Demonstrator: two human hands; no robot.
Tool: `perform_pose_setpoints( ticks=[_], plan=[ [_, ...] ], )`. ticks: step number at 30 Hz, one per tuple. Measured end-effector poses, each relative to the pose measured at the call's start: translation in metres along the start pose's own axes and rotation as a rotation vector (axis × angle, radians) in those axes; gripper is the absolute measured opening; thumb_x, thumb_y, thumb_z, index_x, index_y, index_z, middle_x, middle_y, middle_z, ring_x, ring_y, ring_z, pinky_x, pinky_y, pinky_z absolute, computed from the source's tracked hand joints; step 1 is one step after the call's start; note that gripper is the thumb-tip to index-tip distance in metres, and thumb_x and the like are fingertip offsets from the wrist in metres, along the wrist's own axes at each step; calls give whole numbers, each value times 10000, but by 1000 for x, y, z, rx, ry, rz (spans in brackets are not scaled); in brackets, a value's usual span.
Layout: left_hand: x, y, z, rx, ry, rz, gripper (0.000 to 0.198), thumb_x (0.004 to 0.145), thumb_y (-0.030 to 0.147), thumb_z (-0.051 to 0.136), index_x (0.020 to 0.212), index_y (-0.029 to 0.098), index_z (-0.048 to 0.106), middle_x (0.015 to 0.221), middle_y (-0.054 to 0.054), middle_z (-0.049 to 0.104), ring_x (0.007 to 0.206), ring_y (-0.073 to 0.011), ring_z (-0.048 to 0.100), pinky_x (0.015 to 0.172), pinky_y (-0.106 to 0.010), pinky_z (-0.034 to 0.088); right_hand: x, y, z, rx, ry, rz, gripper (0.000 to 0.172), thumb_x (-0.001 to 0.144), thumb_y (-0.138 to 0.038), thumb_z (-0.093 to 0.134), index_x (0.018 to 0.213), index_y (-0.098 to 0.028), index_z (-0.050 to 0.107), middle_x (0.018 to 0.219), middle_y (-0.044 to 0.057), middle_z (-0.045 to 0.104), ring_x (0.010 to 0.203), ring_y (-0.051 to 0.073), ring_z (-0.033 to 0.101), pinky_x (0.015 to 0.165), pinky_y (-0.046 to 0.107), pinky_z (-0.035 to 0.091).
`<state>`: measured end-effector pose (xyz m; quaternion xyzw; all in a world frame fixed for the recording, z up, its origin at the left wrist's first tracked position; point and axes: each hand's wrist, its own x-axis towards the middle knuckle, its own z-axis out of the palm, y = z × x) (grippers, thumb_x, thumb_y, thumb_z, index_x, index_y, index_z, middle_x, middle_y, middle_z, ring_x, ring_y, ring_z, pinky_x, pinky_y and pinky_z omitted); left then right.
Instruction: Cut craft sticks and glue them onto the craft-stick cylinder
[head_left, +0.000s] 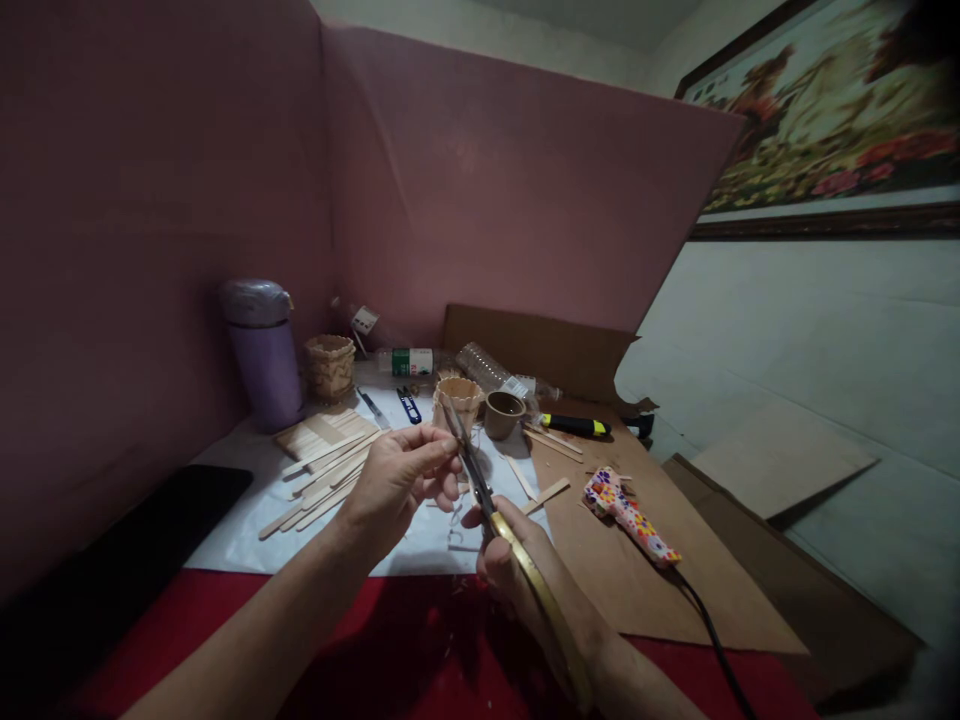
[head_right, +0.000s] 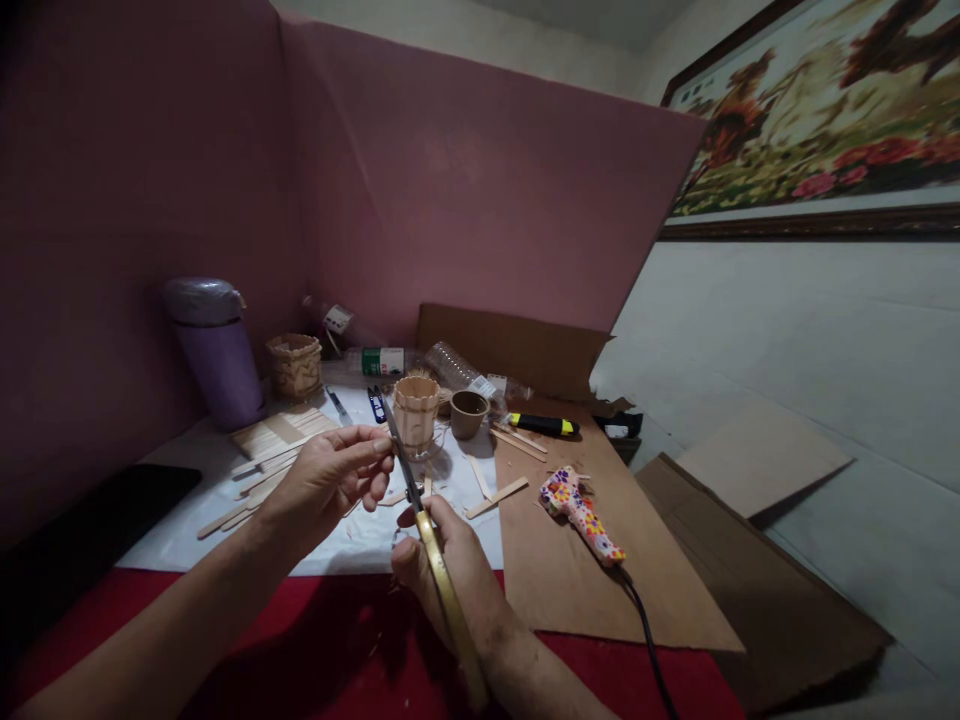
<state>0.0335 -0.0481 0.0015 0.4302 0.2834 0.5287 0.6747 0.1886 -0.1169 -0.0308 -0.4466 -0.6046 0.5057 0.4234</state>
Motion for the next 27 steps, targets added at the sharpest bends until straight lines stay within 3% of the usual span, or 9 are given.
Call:
perform_pose_setpoints(
  ticks=[10, 14, 17, 20, 23, 27],
  plan=[
    [-3, 4, -1, 4, 9, -20, 234, 647, 235, 800, 717, 94, 627, 626, -29, 643, 454, -92, 574, 392, -176, 456, 6, 0, 1, 161, 58, 146, 791, 537, -916, 533, 897, -214, 473, 514, -105, 382, 355, 53, 292, 323, 182, 242],
    [-1, 6, -2, 43, 18, 2, 221, 667, 248, 781, 699, 97, 622, 617, -22, 631, 441, -85, 555, 380, -177, 437, 5, -2, -7, 62, 2, 166, 663, 659, -783, 620, 946, -197, 502, 504, -95, 424, 372, 60, 299, 355, 192, 237],
    [0, 10, -3, 53, 53, 41, 208, 666, 248, 764, 675, 108, 611, 586, -9, 615, 411, -80, 531, 355, -173, 402, 4, -9, -20, -136, 41, 212, 422, 726, -488, 731, 953, -186, 543, 609, -49, 548, 481, 93, 443, 443, 203, 331],
    [0, 14, -3, 49, 89, 82, 187, 643, 222, 750, 655, 116, 596, 554, 5, 598, 375, -71, 501, 335, -168, 363, 4, -16, -27, -487, 87, 97, 201, 726, -237, 686, 914, -188, 631, 818, 18, 679, 695, 150, 579, 613, 240, 410],
    [-1, 15, -3, 56, 80, 63, 189, 632, 215, 748, 646, 118, 586, 551, 6, 594, 370, -68, 495, 333, -167, 349, 8, -18, -24, -779, 37, -26, 150, 720, -152, 602, 828, -202, 694, 823, 38, 719, 720, 176, 592, 644, 262, 388],
    [0, 15, -3, 44, 35, -21, 200, 627, 218, 755, 648, 112, 586, 546, 3, 583, 371, -66, 490, 326, -164, 339, 12, -10, -16, -1004, 83, -30, 197, 730, -165, 567, 864, -192, 709, 840, 80, 739, 710, 200, 608, 638, 281, 364]
  ],
)
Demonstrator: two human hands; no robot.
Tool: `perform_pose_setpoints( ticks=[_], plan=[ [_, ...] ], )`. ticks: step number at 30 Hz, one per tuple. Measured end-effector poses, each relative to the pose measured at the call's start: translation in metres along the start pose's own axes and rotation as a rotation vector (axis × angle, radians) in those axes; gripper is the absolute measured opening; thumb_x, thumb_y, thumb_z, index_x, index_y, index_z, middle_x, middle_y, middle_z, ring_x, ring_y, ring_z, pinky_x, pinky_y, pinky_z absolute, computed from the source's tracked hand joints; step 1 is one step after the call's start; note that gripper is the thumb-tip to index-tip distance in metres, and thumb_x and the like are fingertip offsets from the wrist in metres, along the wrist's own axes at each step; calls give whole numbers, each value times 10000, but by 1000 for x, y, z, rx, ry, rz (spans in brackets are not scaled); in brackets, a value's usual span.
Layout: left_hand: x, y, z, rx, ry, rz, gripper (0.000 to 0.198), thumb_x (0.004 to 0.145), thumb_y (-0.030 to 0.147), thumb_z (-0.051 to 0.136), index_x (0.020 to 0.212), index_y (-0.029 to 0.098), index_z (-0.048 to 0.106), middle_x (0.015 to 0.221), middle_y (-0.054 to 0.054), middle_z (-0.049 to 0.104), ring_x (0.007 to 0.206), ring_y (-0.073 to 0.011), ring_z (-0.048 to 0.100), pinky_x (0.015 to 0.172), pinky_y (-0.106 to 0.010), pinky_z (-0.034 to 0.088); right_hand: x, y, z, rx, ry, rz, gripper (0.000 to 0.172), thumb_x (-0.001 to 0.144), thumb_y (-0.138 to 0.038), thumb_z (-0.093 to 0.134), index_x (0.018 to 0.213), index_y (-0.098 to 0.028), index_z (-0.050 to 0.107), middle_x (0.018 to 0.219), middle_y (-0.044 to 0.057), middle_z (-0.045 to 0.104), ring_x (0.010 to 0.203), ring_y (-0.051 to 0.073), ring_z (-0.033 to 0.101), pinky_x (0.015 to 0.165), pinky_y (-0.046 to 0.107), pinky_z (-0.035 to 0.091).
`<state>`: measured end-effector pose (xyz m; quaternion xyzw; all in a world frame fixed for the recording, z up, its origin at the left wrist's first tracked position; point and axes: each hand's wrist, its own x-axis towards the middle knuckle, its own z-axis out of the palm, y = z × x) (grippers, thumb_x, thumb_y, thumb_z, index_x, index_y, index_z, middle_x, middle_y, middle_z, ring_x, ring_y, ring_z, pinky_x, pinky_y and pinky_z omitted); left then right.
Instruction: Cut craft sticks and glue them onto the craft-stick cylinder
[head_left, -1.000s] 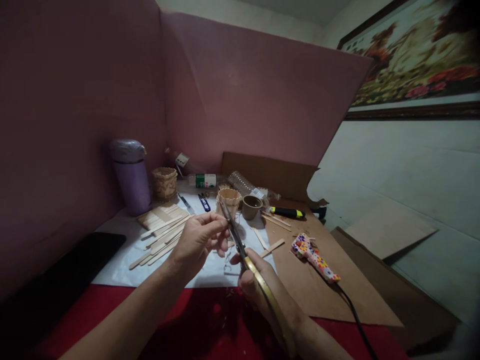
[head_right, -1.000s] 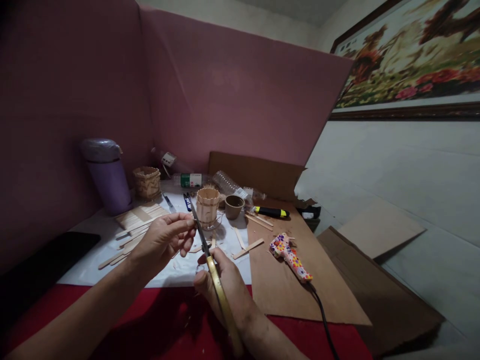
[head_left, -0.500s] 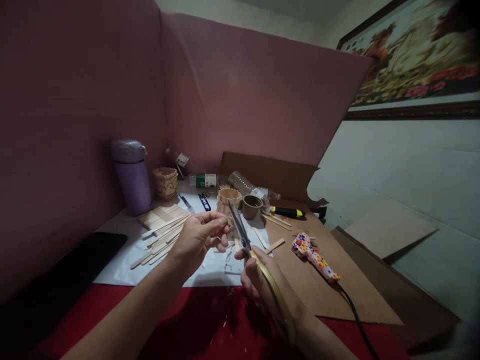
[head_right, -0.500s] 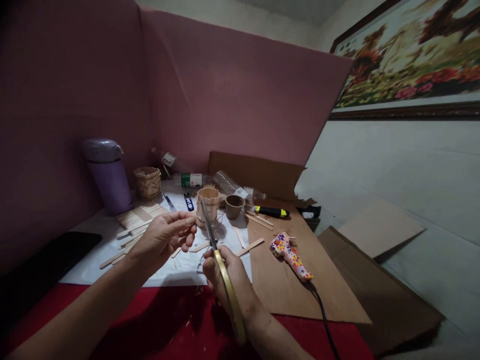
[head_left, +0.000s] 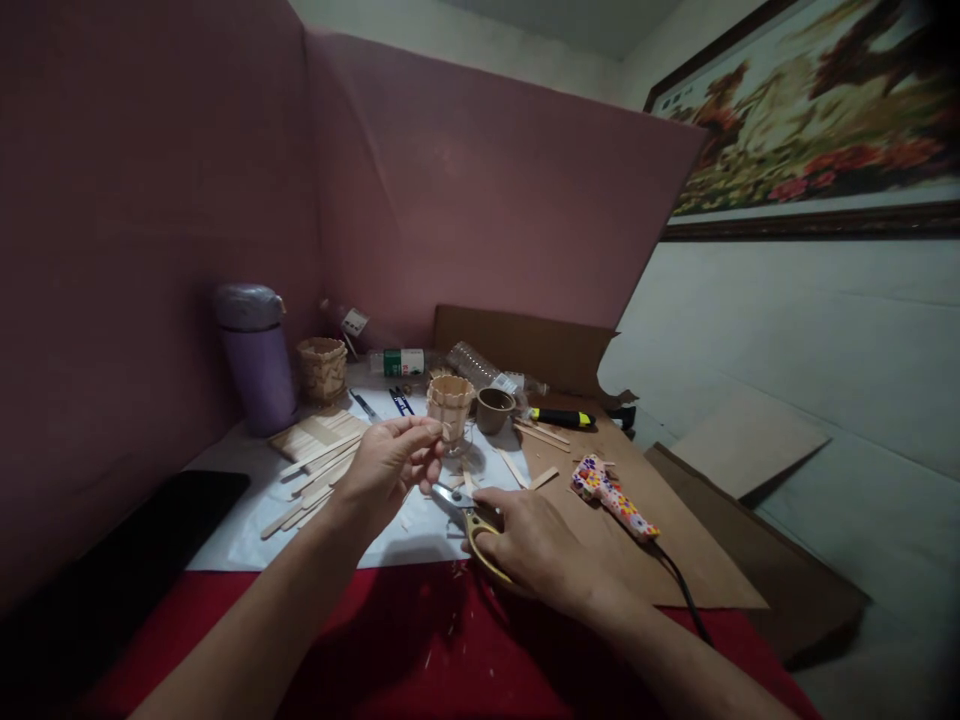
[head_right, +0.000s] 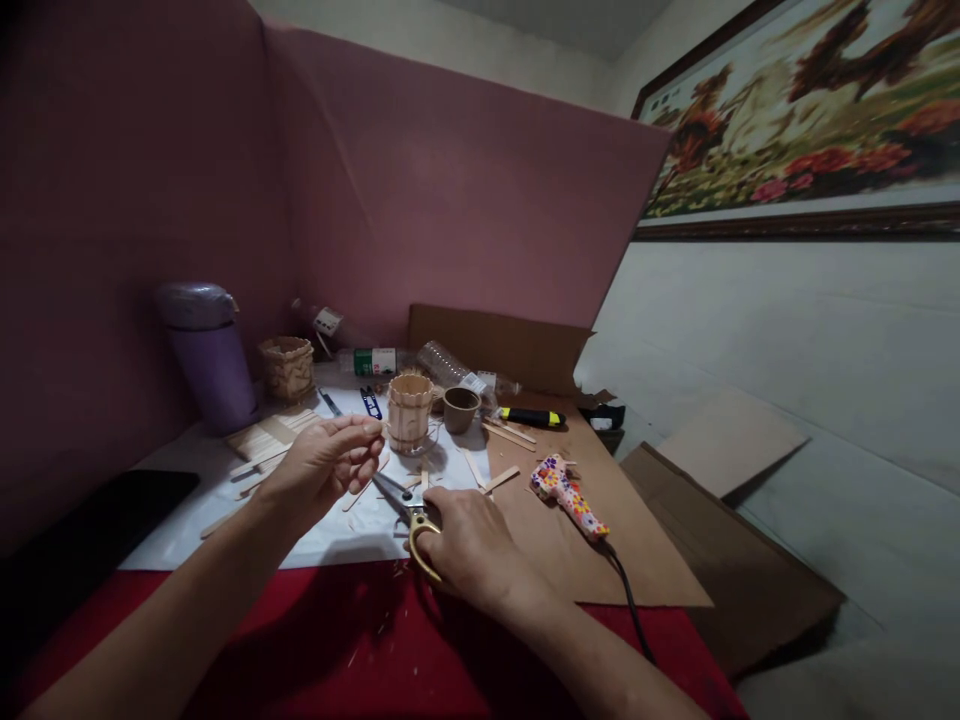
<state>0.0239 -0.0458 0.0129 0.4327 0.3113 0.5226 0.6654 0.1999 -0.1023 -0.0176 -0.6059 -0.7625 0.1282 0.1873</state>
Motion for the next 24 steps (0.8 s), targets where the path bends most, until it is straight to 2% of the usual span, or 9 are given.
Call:
perform_pose_setpoints(
  ticks=[4, 11, 14, 16, 19, 21, 24],
  plan=[
    [3, -2, -2, -25, -7, -2, 184, 626, 199, 749, 646, 105, 593, 544, 2, 579, 367, -58, 479, 325, -164, 352, -4, 4, 7, -47, 41, 36, 267, 782, -183, 531, 1000, -190, 685, 896, 96, 740, 765, 209, 637, 664, 279, 368],
    [0, -5, 0, 39, -75, -34, 186, 668, 231, 738, 669, 103, 603, 555, 6, 582, 355, -64, 487, 313, -169, 358, -7, -4, 3, -289, -6, 50, 261, 830, -203, 520, 1034, -195, 682, 863, 115, 713, 735, 231, 627, 599, 304, 310],
    [-1, -6, 1, 75, -130, -41, 218, 672, 266, 748, 647, 113, 595, 562, 6, 576, 359, -67, 489, 308, -172, 353, -2, -10, -4, -370, 13, -15, 210, 871, -232, 515, 894, -185, 718, 894, 137, 687, 735, 235, 614, 595, 319, 303],
    [-2, -8, 0, 92, -180, -39, 235, 671, 284, 752, 628, 119, 591, 569, 4, 575, 360, -67, 488, 310, -174, 356, 4, -14, -11, -231, 97, -36, 266, 918, -242, 473, 806, -185, 708, 882, 115, 680, 753, 218, 608, 627, 319, 336],
    [-2, -12, -1, 119, -240, -21, 239, 691, 308, 745, 638, 126, 599, 576, 2, 582, 361, -69, 487, 314, -179, 362, 13, -20, -19, 188, 242, -45, 274, 967, -333, 441, 889, -193, 664, 849, 61, 678, 778, 188, 601, 679, 302, 394],
    [-1, -14, -2, 136, -265, -17, 241, 716, 319, 730, 641, 130, 601, 555, 6, 576, 356, -70, 481, 323, -183, 373, 20, -23, -19, 448, 225, -66, 289, 953, -415, 466, 848, -191, 616, 769, 23, 640, 707, 162, 583, 633, 280, 413],
    [-1, -16, -1, 125, -271, -47, 229, 699, 289, 732, 617, 131, 588, 539, 10, 565, 350, -65, 472, 327, -184, 374, 29, -21, -13, 720, 198, -33, 306, 921, -427, 489, 708, -207, 502, 610, -40, 500, 547, 126, 506, 524, 254, 415]
  ],
)
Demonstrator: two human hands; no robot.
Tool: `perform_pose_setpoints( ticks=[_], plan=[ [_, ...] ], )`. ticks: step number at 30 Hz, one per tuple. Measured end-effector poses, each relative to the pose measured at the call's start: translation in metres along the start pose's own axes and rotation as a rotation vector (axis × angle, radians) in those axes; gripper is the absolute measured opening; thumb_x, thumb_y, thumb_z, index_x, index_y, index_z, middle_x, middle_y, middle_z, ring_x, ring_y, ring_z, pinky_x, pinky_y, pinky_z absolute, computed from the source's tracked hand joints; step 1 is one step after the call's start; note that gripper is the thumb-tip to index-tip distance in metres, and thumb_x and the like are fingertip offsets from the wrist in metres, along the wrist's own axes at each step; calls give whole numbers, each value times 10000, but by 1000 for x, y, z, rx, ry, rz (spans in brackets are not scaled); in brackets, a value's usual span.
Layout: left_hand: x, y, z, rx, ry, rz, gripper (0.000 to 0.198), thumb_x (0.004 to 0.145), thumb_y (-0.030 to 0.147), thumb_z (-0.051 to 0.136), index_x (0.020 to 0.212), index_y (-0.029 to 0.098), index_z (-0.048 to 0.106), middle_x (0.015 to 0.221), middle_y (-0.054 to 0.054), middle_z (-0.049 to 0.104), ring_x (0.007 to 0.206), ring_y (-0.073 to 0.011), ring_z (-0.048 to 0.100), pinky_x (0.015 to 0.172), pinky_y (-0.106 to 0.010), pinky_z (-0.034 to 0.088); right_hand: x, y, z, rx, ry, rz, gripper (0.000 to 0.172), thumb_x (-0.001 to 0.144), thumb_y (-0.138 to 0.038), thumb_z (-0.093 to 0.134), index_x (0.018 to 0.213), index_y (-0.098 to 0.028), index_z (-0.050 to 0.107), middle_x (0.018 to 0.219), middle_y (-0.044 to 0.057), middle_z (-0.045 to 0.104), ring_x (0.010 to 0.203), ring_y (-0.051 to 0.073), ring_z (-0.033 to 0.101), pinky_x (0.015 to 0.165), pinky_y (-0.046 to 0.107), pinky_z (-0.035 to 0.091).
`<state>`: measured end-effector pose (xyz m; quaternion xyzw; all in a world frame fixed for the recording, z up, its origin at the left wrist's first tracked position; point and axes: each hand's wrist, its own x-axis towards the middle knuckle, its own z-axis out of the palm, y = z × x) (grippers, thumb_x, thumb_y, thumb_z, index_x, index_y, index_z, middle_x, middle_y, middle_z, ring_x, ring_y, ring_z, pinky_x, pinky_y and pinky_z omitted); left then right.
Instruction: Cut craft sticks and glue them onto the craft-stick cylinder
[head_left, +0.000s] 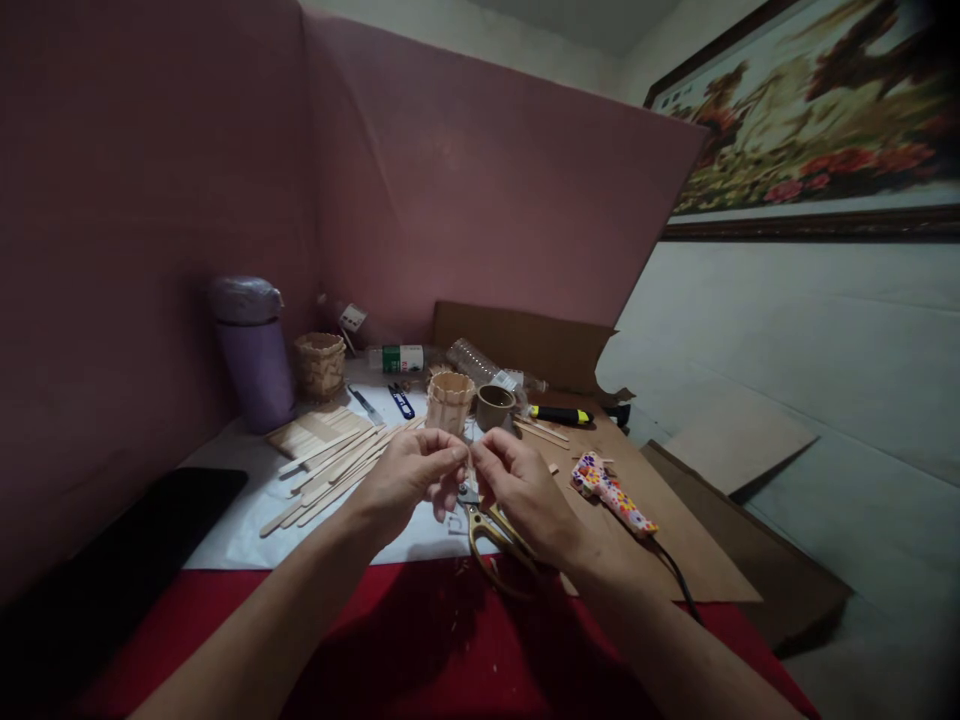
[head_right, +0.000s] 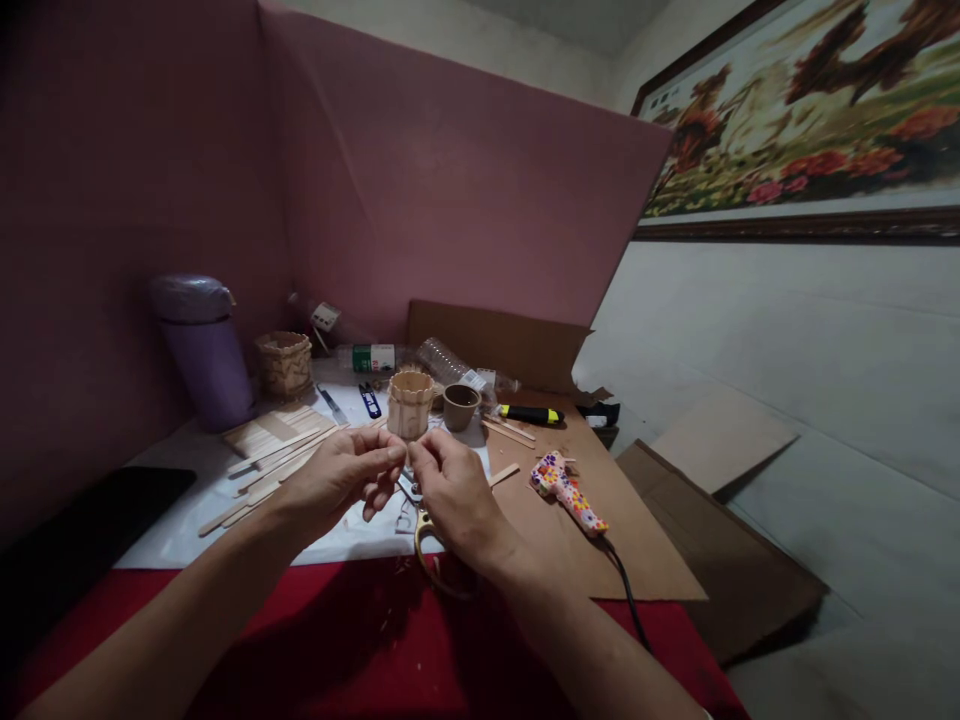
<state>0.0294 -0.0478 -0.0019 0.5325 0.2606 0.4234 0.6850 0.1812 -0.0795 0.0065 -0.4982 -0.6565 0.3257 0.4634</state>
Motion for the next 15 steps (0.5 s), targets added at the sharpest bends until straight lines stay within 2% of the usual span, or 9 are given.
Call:
perform_pose_setpoints(
  ticks=[2, 3, 7, 8, 11, 15],
  plan=[
    [1, 0, 1, -33, 7, -32, 220, 665, 265, 745, 607, 126, 585, 555, 5, 569, 356, -63, 479, 326, -180, 368, 4, 8, 0, 94, 40, 67, 294, 905, -421, 479, 696, -216, 472, 562, -61, 443, 480, 118, 462, 479, 255, 421],
    [1, 0, 1, -47, 11, -48, 219, 655, 262, 748, 607, 123, 585, 559, 1, 569, 363, -65, 488, 328, -180, 369, 5, 12, -1, 88, 60, 80, 265, 887, -407, 500, 710, -211, 496, 573, -55, 463, 488, 121, 469, 487, 260, 435],
    [3, -2, 1, -46, 68, -45, 229, 670, 281, 742, 612, 133, 577, 545, 5, 559, 370, -76, 492, 331, -188, 373, 6, 22, -7, -134, 106, 19, 126, 778, -297, 643, 814, -179, 667, 844, 34, 621, 727, 152, 559, 676, 293, 482],
    [3, -3, 1, -24, 91, -29, 230, 683, 286, 737, 615, 137, 576, 534, 12, 552, 362, -72, 478, 327, -185, 363, 6, 22, -6, -117, 76, 29, 154, 791, -319, 635, 817, -174, 680, 855, 41, 621, 740, 154, 558, 678, 293, 480],
    [2, -6, 2, 62, 131, 29, 244, 733, 315, 717, 629, 132, 592, 502, 26, 532, 334, -51, 422, 316, -169, 311, 4, 17, 0, 105, -49, 129, 339, 840, -467, 577, 728, -153, 642, 701, 18, 566, 637, 136, 520, 565, 262, 454],
    [1, -7, 3, 24, 122, 29, 255, 736, 338, 719, 657, 124, 603, 534, 19, 546, 348, -50, 431, 323, -167, 314, 2, 12, 6, 261, -55, 164, 358, 789, -485, 636, 677, -149, 592, 666, 0, 551, 593, 110, 488, 523, 232, 427]
  ],
)
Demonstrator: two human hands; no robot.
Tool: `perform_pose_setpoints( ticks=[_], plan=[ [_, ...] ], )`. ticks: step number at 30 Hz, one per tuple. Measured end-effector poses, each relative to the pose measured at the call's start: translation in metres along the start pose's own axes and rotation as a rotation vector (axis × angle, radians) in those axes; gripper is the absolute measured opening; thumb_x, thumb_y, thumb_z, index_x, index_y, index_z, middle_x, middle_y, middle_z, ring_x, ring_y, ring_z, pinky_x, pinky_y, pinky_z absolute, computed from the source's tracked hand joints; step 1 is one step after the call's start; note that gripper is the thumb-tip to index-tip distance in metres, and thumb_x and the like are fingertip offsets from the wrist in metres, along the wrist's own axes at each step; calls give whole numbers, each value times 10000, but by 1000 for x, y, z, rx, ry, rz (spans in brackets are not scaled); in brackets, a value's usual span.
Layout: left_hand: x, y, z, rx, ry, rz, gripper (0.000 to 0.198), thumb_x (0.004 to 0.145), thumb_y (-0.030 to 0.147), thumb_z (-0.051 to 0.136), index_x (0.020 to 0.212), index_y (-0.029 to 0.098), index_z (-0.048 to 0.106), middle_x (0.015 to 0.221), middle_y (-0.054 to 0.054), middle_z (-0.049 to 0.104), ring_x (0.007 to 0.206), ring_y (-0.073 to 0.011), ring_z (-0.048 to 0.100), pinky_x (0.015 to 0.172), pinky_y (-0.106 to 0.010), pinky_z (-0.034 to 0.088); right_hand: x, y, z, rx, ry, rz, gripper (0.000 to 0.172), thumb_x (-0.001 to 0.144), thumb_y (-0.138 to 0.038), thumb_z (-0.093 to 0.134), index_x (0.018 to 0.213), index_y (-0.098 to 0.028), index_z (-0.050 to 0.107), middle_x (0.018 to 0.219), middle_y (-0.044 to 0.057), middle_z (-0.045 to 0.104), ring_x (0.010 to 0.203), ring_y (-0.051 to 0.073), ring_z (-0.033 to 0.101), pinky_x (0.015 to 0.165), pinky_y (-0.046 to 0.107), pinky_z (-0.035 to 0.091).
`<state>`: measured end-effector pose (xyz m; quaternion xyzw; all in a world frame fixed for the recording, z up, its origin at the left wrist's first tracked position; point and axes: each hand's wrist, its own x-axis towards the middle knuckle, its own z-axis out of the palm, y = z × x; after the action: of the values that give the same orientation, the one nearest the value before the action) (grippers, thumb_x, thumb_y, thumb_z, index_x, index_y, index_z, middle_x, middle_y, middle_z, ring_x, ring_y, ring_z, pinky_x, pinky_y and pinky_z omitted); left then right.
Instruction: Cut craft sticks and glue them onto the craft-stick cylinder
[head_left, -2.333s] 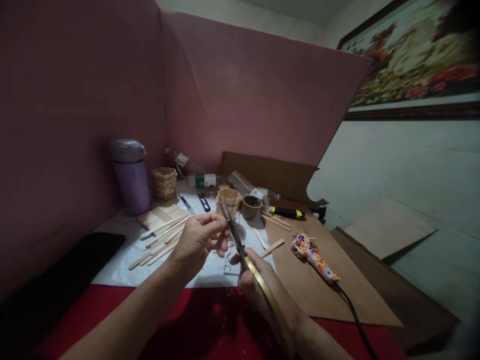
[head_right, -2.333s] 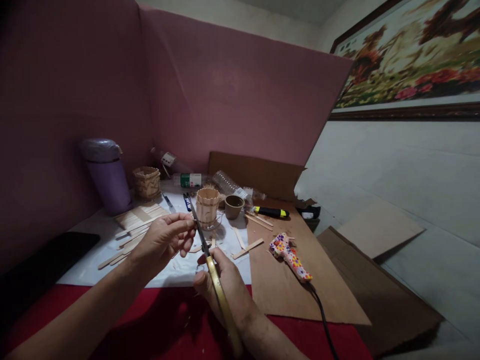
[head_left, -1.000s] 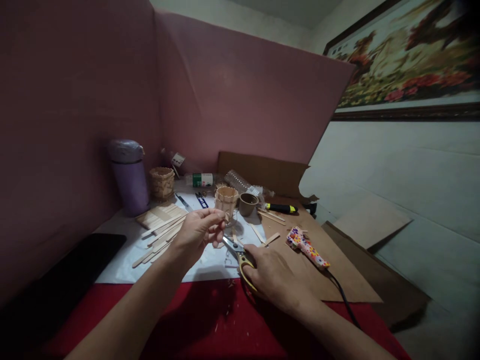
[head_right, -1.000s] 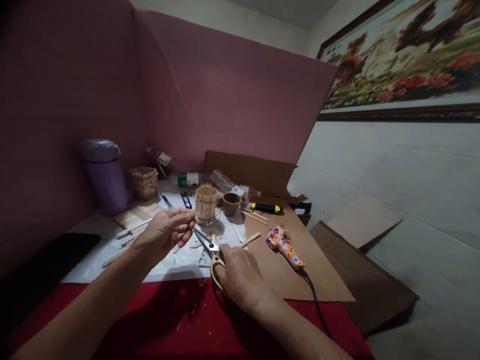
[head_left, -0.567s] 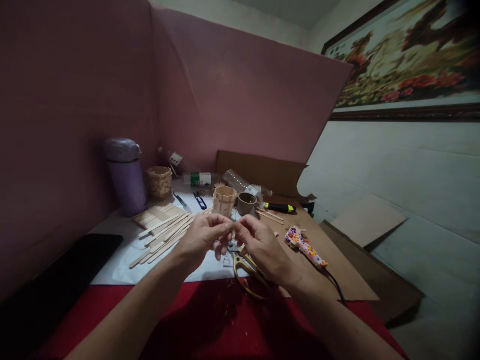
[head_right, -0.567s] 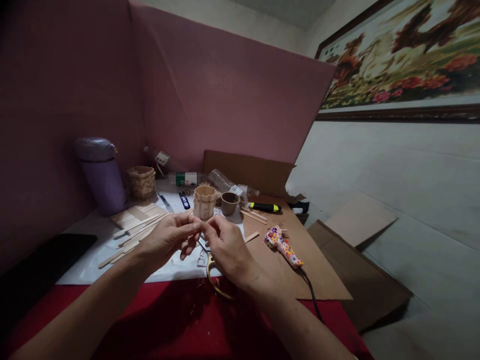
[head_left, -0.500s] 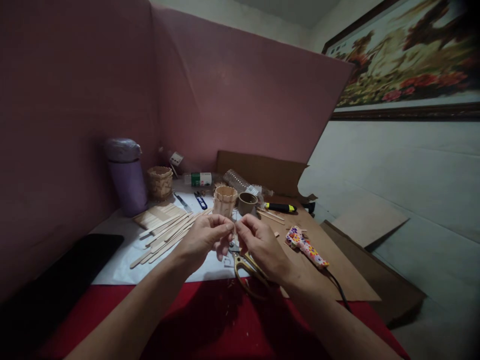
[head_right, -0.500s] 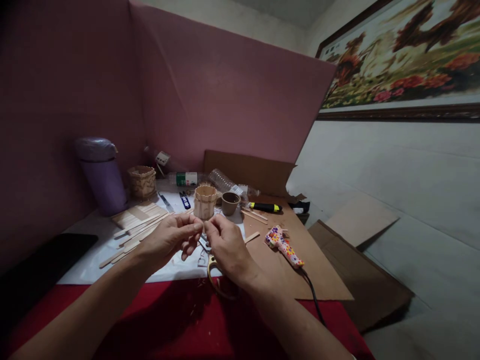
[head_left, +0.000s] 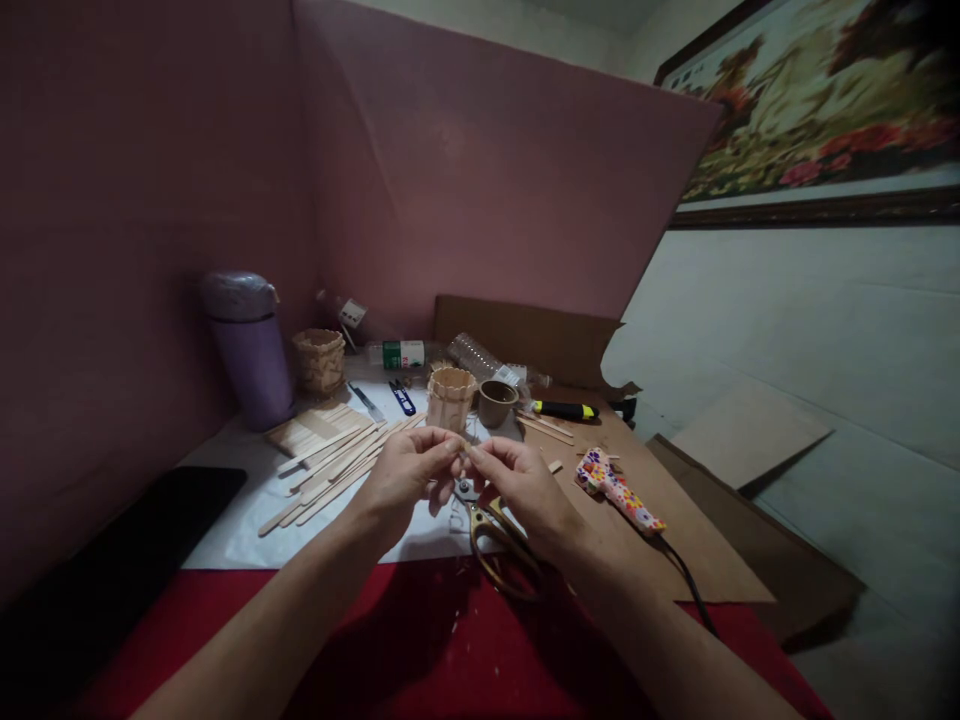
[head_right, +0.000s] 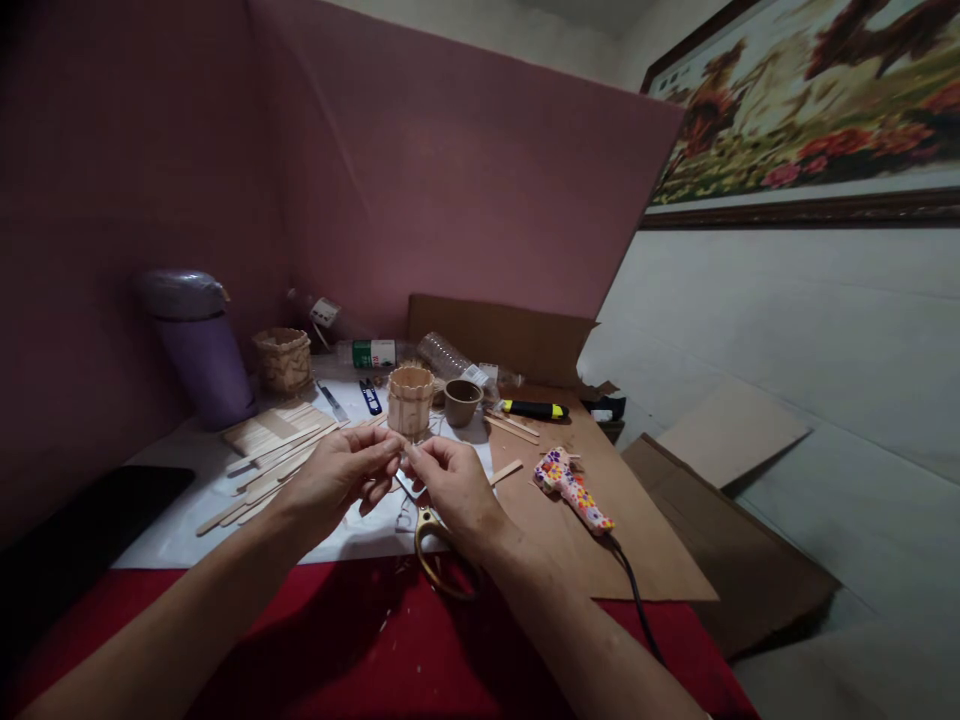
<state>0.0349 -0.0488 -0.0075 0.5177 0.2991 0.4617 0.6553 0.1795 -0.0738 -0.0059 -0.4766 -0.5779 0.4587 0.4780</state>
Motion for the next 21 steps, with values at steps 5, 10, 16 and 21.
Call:
perform_pose_setpoints(
  ticks=[5, 10, 16, 21],
  plan=[
    [0, 1, 2, 26, 35, 3, 265, 703, 356, 749, 686, 121, 628, 535, 12, 567, 356, -67, 460, 325, -177, 339, -1, 1, -3, -82, 5, -19, 292, 800, -420, 618, 684, -153, 598, 631, -16, 545, 571, 104, 480, 524, 233, 418],
    [1, 0, -1, 29, 21, -60, 233, 667, 298, 749, 605, 124, 606, 505, 8, 561, 342, -69, 451, 316, -186, 345, -1, 2, -3, -32, -22, 5, 225, 775, -357, 618, 687, -149, 614, 647, -6, 560, 581, 107, 489, 540, 241, 431],
    [4, 1, -3, 76, 19, -68, 220, 671, 283, 727, 594, 125, 594, 511, 2, 563, 351, -82, 462, 317, -201, 368, 0, 3, -7, -42, -46, 8, 240, 793, -363, 574, 707, -142, 609, 671, 3, 551, 588, 108, 497, 512, 230, 431],
    [6, 3, -6, 82, 226, 6, 208, 648, 282, 730, 617, 128, 593, 540, 1, 572, 415, -102, 510, 367, -207, 382, 29, 8, -26, -266, 127, -105, 210, 825, -329, 518, 830, -142, 614, 735, 25, 590, 621, 138, 560, 564, 284, 503]
  ],
)
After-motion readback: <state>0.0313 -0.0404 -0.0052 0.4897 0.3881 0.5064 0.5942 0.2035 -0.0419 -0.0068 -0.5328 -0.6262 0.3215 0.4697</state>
